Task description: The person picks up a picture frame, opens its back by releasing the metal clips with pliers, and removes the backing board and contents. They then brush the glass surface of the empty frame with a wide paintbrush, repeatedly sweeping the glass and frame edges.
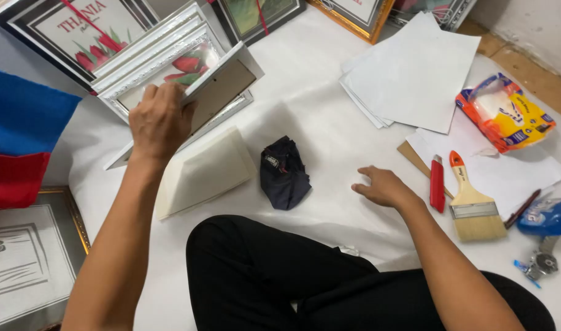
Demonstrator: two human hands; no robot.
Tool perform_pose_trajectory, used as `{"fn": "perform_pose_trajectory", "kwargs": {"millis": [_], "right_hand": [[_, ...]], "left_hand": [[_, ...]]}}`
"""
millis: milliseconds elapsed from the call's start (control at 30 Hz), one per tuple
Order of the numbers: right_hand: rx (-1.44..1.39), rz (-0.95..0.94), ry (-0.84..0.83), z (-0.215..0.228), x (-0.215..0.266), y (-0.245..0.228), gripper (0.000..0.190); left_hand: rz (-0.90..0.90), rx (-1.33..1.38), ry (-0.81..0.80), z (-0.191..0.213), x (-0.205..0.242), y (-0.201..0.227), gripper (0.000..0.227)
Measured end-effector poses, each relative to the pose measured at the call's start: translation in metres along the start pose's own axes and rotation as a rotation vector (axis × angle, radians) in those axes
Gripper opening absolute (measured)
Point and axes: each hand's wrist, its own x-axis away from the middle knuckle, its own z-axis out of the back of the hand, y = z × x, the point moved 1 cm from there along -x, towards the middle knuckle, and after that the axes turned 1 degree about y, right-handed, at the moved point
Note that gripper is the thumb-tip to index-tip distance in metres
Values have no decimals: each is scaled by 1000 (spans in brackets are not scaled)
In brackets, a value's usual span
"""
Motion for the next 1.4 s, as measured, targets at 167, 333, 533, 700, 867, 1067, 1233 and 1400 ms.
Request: {"fn": "perform_pose_trajectory", "kwargs": {"millis": [167,333,533,700,867,1067,1233,1400], "right_hand": [[-383,68,194,40,41,-36,67],[-959,30,192,71,70,-63,81],[-1249,348,114,75,71,-49,98],[-1151,-55,251,50,33,-20,68],[-866,-225,398,11,-14,22,70],[-599,-357,387,-8,-38,45,75],[-279,-406,307,-13,-47,71,67],[-249,-393,328,-4,-39,70,57]], "left_hand": [[137,446,9,110,-51,34,35],[343,1070,-18,153,-83,77,38],[1028,1538,-74,84,-58,163,36],[1357,1459,-488,9,-10,222,50],[1297,1290,-763,-50,13,272,54],[1253,1232,-970,-69,27,293,68],[1135,1188,-1099,-77,35,295,69],[957,1149,-1008,-88,45,297,55]]}}
